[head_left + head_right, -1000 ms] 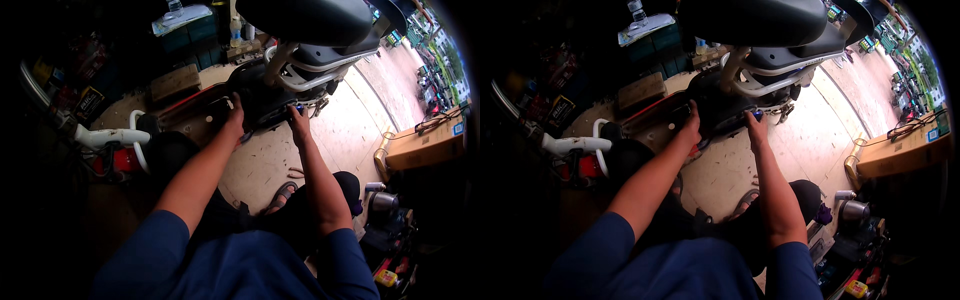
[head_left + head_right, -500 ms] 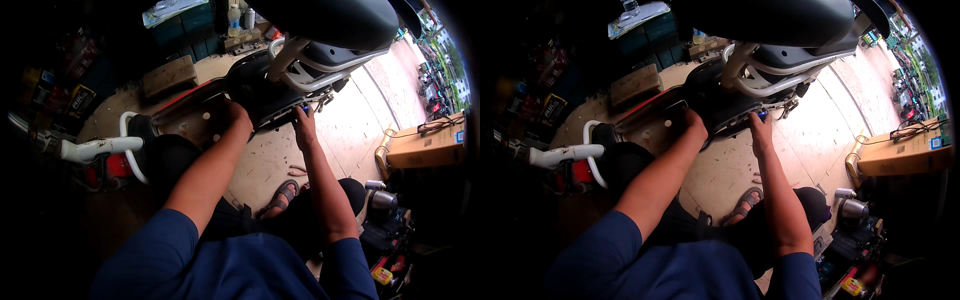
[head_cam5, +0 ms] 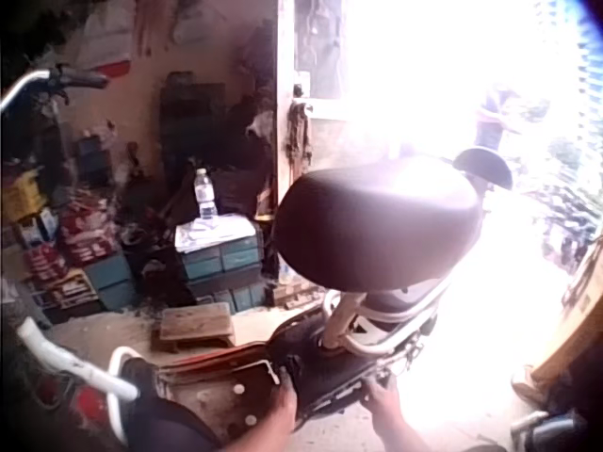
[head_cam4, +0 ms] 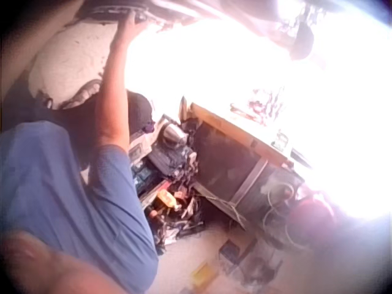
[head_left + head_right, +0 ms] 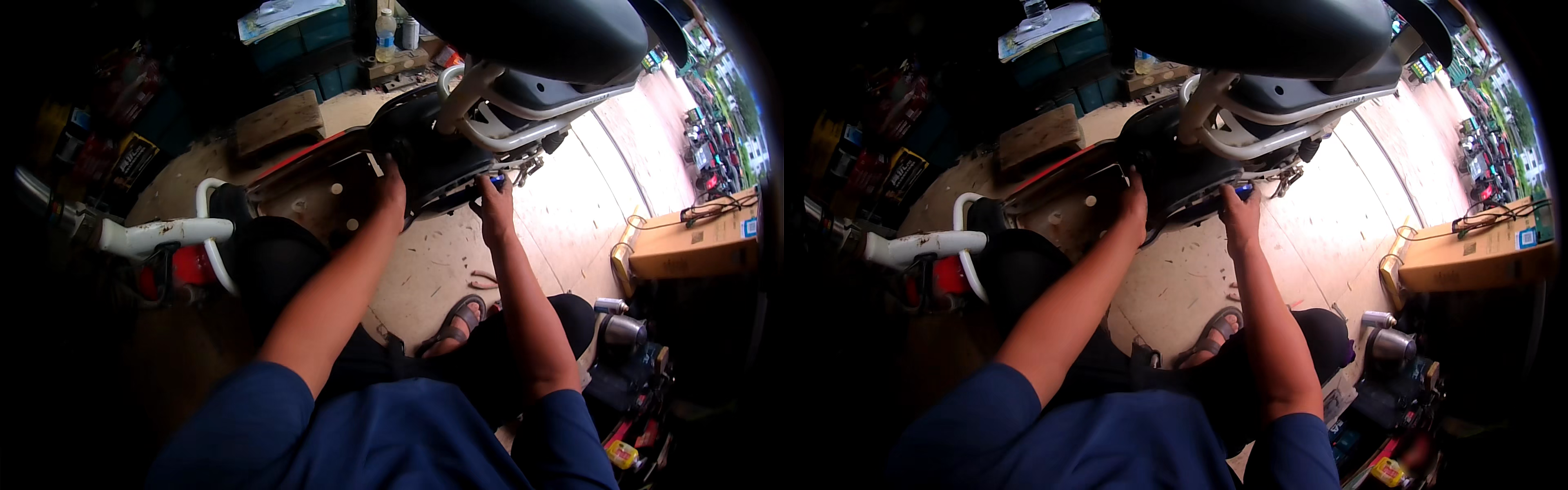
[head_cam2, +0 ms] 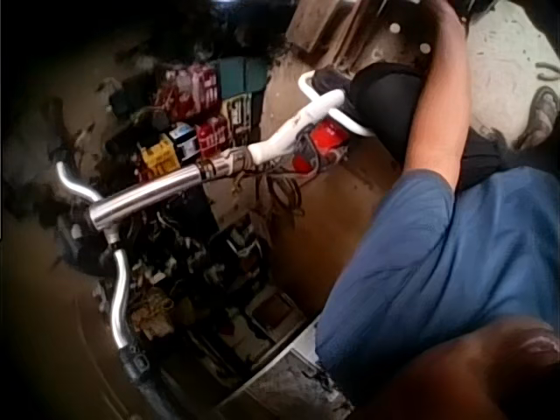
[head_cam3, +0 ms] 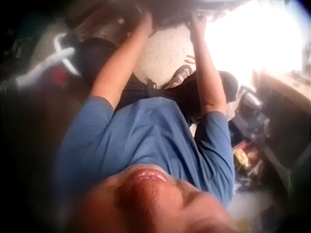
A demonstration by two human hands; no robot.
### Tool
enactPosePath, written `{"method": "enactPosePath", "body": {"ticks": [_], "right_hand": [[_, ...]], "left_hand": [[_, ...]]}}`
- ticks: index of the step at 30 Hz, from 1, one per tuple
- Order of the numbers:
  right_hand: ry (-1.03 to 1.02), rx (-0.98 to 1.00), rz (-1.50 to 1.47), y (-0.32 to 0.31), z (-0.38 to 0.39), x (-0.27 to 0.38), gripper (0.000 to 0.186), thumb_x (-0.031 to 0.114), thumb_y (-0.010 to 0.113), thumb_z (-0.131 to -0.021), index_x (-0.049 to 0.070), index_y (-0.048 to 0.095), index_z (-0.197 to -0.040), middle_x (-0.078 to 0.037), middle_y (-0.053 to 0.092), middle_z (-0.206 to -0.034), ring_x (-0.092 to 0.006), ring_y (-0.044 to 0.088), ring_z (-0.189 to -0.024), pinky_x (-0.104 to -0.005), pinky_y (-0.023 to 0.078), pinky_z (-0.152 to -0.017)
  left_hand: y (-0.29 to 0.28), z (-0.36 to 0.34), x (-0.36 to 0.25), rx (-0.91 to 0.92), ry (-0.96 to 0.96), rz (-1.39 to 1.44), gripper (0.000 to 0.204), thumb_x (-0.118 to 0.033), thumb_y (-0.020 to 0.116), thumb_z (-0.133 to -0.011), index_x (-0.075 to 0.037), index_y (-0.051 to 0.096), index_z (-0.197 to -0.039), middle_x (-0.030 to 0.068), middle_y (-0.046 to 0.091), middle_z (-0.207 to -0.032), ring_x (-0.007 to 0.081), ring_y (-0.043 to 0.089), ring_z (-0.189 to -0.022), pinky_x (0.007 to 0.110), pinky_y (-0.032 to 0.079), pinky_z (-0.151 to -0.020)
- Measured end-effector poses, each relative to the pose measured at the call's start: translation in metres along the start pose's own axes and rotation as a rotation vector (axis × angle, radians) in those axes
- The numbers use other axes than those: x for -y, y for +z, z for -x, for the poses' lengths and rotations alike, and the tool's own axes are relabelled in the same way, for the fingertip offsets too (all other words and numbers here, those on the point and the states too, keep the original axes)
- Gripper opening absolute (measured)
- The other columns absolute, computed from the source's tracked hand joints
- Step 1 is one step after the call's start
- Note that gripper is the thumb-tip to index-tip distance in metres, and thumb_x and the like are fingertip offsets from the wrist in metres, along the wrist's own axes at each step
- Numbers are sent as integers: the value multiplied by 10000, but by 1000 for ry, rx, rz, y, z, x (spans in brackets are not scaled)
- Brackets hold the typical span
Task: The person assembles components of a scooter by aligning a plastic panel with the frame and securing it with screws using a power drill. They pick up screws by hand, position them in pre-drilled holes, and use the power drill to tighten them while holding the parts in place.
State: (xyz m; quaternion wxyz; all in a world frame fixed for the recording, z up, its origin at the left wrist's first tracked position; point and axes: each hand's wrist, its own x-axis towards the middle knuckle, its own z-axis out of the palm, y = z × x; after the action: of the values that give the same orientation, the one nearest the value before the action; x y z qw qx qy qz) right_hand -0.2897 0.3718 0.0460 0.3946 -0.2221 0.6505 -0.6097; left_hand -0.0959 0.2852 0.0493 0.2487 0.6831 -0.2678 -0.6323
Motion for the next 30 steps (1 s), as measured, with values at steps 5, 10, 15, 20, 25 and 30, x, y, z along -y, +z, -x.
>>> {"method": "enactPosePath", "body": {"ticks": [5, 10, 15, 20, 25, 30], "right_hand": [[-635, -320, 655, 25, 22, 23, 454, 182, 725, -843, -18, 610, -1234, -247, 646, -1186, -398, 600, -1158, -443, 462, -1049], [-801, -103, 849, 15, 27, 39, 189, 160, 770, -830, 28, 667, -918, -141, 693, -954, -363, 607, -1011, -452, 479, -908], [-1062, 141, 1016, 16, 49, 59, 269, 250, 874, -766, 100, 696, -900, -71, 677, -904, -325, 608, -977, -456, 440, -890], [-1086, 217, 1062, 20, 56, 69, 308, 284, 895, -725, 125, 717, -920, -60, 670, -982, -320, 591, -1037, -463, 420, -938], [-1068, 352, 1144, 28, 60, 62, 323, 285, 891, -693, 132, 712, -914, -83, 625, -938, -337, 570, -1041, -470, 420, -944], [-1095, 418, 1062, 36, 68, 54, 276, 220, 862, -721, 128, 698, -923, -79, 644, -944, -327, 585, -1031, -471, 420, -942]], "left_hand": [[-27, -14, 26, 200, 184, -60, 701, -587, 759, -908, 29, 694, -1236, 112, 733, -1157, 201, 690, -1043, 378, 542, -920], [-42, 16, 11, 489, 182, 95, 416, -276, 863, -881, 23, 718, -1131, 110, 750, -1068, 204, 726, -919, 321, 574, -830], [-47, 31, 11, 458, 318, 31, 441, -193, 892, -833, 49, 699, -1147, 110, 751, -1043, 193, 714, -918, 334, 566, -842], [-42, 7, 32, 246, 500, -195, 529, -207, 912, -804, 86, 682, -1180, 134, 758, -1065, 191, 706, -932, 342, 562, -862], [-38, 21, 34, 96, 652, -313, 559, -245, 921, -795, 82, 684, -1182, 162, 768, -1067, 185, 710, -951, 345, 564, -870], [-40, 29, 34, 118, 688, -190, 564, -284, 933, -790, 64, 693, -1164, 160, 769, -1071, 186, 712, -957, 352, 566, -869]]}}
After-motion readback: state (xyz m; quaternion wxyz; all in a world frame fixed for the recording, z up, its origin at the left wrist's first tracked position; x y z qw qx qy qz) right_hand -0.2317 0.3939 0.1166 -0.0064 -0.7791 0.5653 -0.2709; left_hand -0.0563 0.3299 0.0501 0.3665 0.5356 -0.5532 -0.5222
